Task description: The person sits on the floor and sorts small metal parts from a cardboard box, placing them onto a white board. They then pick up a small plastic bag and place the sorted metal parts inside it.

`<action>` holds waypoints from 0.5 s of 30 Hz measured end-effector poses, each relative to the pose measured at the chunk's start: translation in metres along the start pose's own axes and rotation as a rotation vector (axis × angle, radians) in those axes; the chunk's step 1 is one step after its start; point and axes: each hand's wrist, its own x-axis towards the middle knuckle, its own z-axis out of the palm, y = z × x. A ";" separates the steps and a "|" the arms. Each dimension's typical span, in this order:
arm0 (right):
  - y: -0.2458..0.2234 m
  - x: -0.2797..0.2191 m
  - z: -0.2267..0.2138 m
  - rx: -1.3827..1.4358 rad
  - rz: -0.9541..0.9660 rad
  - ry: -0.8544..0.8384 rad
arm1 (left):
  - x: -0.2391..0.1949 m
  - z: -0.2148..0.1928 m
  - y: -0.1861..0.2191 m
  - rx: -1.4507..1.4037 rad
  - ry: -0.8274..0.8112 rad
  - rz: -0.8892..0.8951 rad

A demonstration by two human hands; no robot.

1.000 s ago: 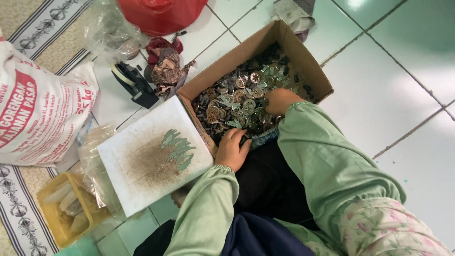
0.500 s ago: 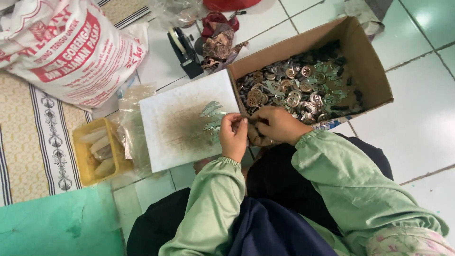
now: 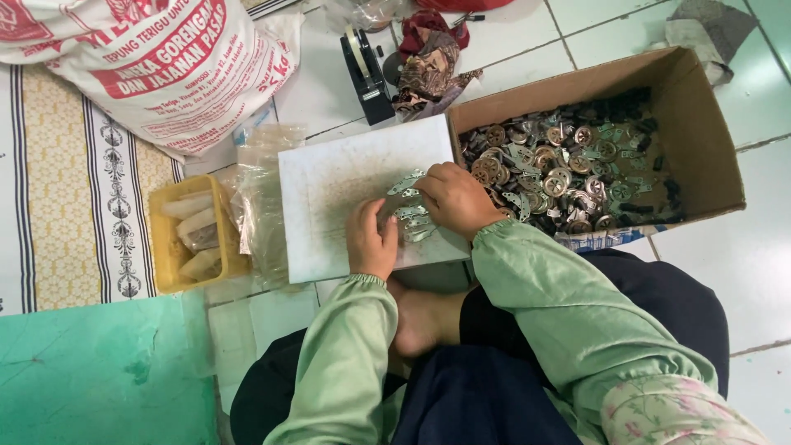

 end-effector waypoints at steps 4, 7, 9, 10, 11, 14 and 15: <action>0.016 -0.008 0.033 -0.150 -0.172 0.025 | 0.000 0.002 0.006 0.023 -0.041 -0.002; 0.017 -0.008 0.035 -0.258 -0.241 0.003 | 0.003 0.001 0.003 0.024 -0.049 -0.017; 0.018 -0.011 0.037 -0.262 -0.273 -0.005 | 0.003 0.001 0.005 0.107 -0.055 0.021; 0.013 -0.010 0.033 -0.265 -0.270 -0.005 | 0.002 0.002 0.003 0.104 -0.057 0.024; 0.008 -0.010 0.029 -0.246 -0.259 0.009 | 0.001 0.003 0.002 0.164 -0.047 0.048; 0.004 -0.013 0.007 -0.203 -0.202 0.003 | 0.000 0.006 0.002 0.232 -0.035 0.077; 0.003 -0.014 -0.001 -0.167 -0.163 -0.020 | 0.000 0.007 0.002 0.251 -0.029 0.070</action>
